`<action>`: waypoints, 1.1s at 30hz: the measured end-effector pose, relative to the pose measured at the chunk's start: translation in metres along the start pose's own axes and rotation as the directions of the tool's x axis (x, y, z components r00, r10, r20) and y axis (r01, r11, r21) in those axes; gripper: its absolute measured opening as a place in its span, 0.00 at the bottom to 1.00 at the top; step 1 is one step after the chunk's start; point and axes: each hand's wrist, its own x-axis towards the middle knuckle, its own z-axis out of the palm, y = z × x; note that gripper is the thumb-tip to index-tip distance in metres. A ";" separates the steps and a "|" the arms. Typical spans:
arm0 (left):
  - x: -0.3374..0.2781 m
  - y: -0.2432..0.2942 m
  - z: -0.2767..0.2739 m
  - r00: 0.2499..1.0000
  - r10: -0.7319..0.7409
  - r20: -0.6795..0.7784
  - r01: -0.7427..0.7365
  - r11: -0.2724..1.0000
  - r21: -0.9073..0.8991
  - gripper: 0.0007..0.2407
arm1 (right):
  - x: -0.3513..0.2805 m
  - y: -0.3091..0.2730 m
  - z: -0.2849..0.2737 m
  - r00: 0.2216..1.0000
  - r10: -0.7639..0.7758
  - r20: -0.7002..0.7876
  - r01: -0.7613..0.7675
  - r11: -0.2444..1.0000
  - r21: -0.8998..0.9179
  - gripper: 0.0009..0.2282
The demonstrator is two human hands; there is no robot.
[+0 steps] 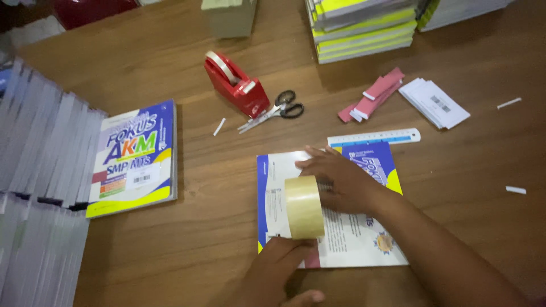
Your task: Labeling and applying protective tape to school books at a desk.
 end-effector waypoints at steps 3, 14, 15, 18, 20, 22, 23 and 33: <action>-0.013 -0.029 -0.010 0.993 -0.041 0.110 0.056 0.989 -0.136 0.25 | -0.004 -0.001 -0.009 0.998 -0.042 -0.042 0.045 0.997 0.068 0.26; 0.073 -0.109 -0.065 0.891 -0.151 -0.429 0.196 0.979 0.063 0.10 | 0.076 0.033 -0.027 0.910 0.270 -0.314 -0.284 0.959 0.000 0.14; 0.083 -0.127 -0.064 0.888 -0.147 -0.436 0.194 0.979 0.066 0.10 | 0.091 0.033 -0.029 0.912 0.262 -0.315 -0.277 0.961 -0.005 0.14; 0.115 -0.159 -0.069 0.889 0.106 -0.446 0.072 0.929 0.363 0.15 | 0.131 0.035 -0.037 0.930 0.336 -0.150 -0.362 0.908 -0.210 0.16; 0.131 -0.148 -0.077 0.943 -0.021 -0.333 0.172 0.886 0.430 0.24 | 0.146 0.037 -0.039 0.930 0.366 -0.037 -0.368 0.924 -0.107 0.18; 0.132 -0.145 -0.078 0.952 -0.049 -0.302 0.183 0.883 0.432 0.25 | 0.150 0.040 -0.040 0.930 0.367 0.013 -0.359 0.918 -0.168 0.18; 0.132 -0.144 -0.079 0.959 -0.077 -0.272 0.194 0.879 0.437 0.26 | 0.152 0.041 -0.041 0.929 0.366 0.061 -0.344 0.911 -0.227 0.17; 0.133 -0.147 -0.076 0.956 -0.197 -0.218 0.281 0.830 0.482 0.26 | 0.131 0.007 -0.054 0.879 0.404 0.252 -0.187 0.780 -0.597 0.12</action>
